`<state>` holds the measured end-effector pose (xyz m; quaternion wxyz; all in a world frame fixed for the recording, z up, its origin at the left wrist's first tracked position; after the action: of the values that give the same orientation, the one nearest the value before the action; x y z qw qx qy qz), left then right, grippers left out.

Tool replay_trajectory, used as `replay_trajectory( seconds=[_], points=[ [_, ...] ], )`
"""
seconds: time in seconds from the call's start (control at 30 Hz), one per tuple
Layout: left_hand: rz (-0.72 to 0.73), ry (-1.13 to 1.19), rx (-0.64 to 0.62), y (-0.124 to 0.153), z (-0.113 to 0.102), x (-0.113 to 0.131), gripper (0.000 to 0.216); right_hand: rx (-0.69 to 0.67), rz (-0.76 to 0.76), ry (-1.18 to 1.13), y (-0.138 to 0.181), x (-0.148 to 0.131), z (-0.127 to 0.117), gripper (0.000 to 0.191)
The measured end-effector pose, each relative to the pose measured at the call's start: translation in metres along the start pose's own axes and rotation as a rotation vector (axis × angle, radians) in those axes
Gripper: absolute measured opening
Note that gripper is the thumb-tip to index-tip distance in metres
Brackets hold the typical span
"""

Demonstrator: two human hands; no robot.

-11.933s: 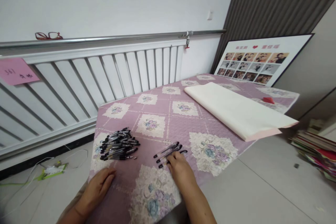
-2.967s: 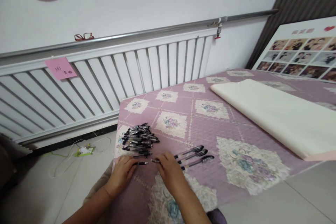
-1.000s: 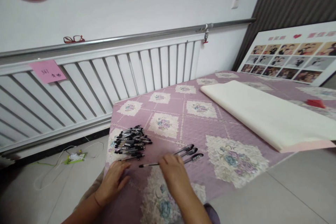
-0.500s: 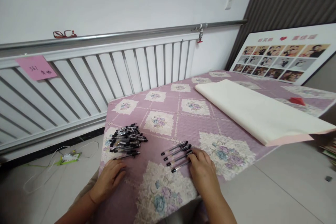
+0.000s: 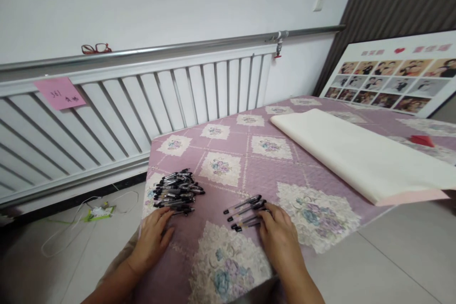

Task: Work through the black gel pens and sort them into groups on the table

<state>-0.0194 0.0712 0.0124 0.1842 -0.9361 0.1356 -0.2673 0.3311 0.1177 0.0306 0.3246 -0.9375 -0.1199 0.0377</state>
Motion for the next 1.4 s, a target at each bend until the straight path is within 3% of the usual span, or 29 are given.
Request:
replay_trajectory(
  seconds=[0.1,0.23,0.43,0.63,0.9,1.1,1.23,1.4],
  points=[
    [-0.062,-0.03,-0.013,-0.002,0.002,-0.002,0.04,0.011,0.013,-0.112,-0.008,-0.019,-0.006,0.017],
    [-0.126,-0.032,-0.045,-0.004,0.004,-0.004,0.037,-0.067,-0.047,-0.262,-0.024,-0.071,-0.004,0.013],
    [-0.179,0.006,-0.075,-0.006,0.004,-0.007,0.024,-0.278,-0.169,-0.31,-0.039,-0.147,0.021,0.011],
    [-0.243,0.174,-0.025,-0.007,-0.002,-0.015,0.024,-0.46,-0.227,-0.285,-0.049,-0.185,0.041,0.015],
    [-0.294,0.279,0.017,-0.007,-0.005,-0.022,0.027,-0.576,-0.322,-0.277,-0.051,-0.217,0.049,0.011],
    [-0.233,0.25,0.004,-0.009,-0.005,-0.018,0.032,-0.635,-0.38,-0.221,-0.048,-0.228,0.056,0.017],
    [-0.232,0.236,-0.031,-0.011,-0.003,-0.017,0.027,-0.645,-0.339,-0.299,-0.048,-0.219,0.057,0.009],
    [-0.236,0.241,-0.047,-0.013,-0.006,-0.013,0.024,-0.596,-0.111,-0.512,-0.045,-0.183,0.058,0.009]
  ],
)
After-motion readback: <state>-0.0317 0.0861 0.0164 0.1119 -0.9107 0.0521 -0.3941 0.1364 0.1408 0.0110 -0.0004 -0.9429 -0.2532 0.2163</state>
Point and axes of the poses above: each hand's wrist, its own y-axis away from the middle knuckle, its own z-axis out of the palm, x = y × z, the point moved 8 cm from there along -y, towards the middle knuckle, and after that the axes turned 14 degrees about y, right-handed, at the moved point
